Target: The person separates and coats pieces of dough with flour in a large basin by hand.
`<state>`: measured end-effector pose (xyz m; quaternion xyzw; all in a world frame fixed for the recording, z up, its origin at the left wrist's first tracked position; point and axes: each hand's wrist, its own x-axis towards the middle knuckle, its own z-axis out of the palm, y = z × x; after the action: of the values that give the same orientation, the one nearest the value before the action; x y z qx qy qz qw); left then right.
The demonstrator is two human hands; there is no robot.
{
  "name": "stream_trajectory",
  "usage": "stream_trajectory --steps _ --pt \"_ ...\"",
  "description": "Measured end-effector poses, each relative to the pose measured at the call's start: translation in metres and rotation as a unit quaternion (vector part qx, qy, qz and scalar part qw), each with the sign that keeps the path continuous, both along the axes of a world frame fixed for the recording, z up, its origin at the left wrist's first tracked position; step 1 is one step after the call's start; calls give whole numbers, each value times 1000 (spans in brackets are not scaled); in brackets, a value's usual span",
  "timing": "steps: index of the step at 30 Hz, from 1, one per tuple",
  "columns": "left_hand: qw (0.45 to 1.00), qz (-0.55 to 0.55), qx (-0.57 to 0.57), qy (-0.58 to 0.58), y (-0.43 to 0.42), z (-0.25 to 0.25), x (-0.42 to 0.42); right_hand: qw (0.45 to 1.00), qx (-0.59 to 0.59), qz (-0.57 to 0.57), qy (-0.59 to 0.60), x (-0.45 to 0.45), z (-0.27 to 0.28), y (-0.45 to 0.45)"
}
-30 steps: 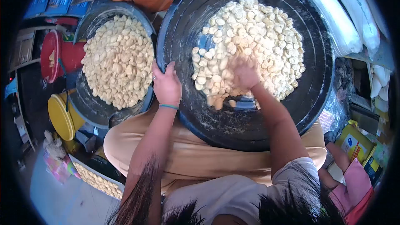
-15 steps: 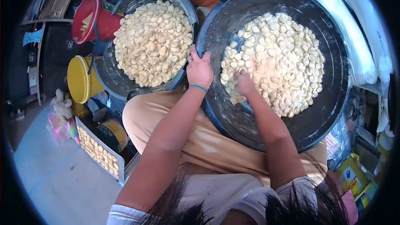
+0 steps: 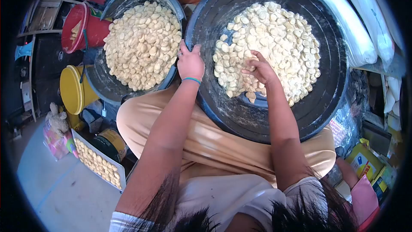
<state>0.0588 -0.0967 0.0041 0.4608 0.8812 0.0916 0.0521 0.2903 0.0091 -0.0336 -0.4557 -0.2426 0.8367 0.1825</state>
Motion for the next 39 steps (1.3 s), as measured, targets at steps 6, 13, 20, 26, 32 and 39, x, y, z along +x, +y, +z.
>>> stream_trajectory --steps 6,13,20,26,32,39 --pt "1000 -4 8 8 1 -1 0 993 -25 -50 106 7 -2 -3" --pt "1000 5 -17 -3 6 1 -1 992 122 40 16 11 -32 -18" --pt "1000 8 -14 -1 7 4 -2 990 63 -41 116 6 -1 -7" --pt "1000 3 -12 -1 5 0 -2 833 346 156 -403 17 -60 8" --pt "1000 1 -2 2 5 -1 -2 766 505 196 -346 -45 -113 5" --pt "999 -26 16 20 8 2 -5 860 375 193 -287 -98 -99 -15"
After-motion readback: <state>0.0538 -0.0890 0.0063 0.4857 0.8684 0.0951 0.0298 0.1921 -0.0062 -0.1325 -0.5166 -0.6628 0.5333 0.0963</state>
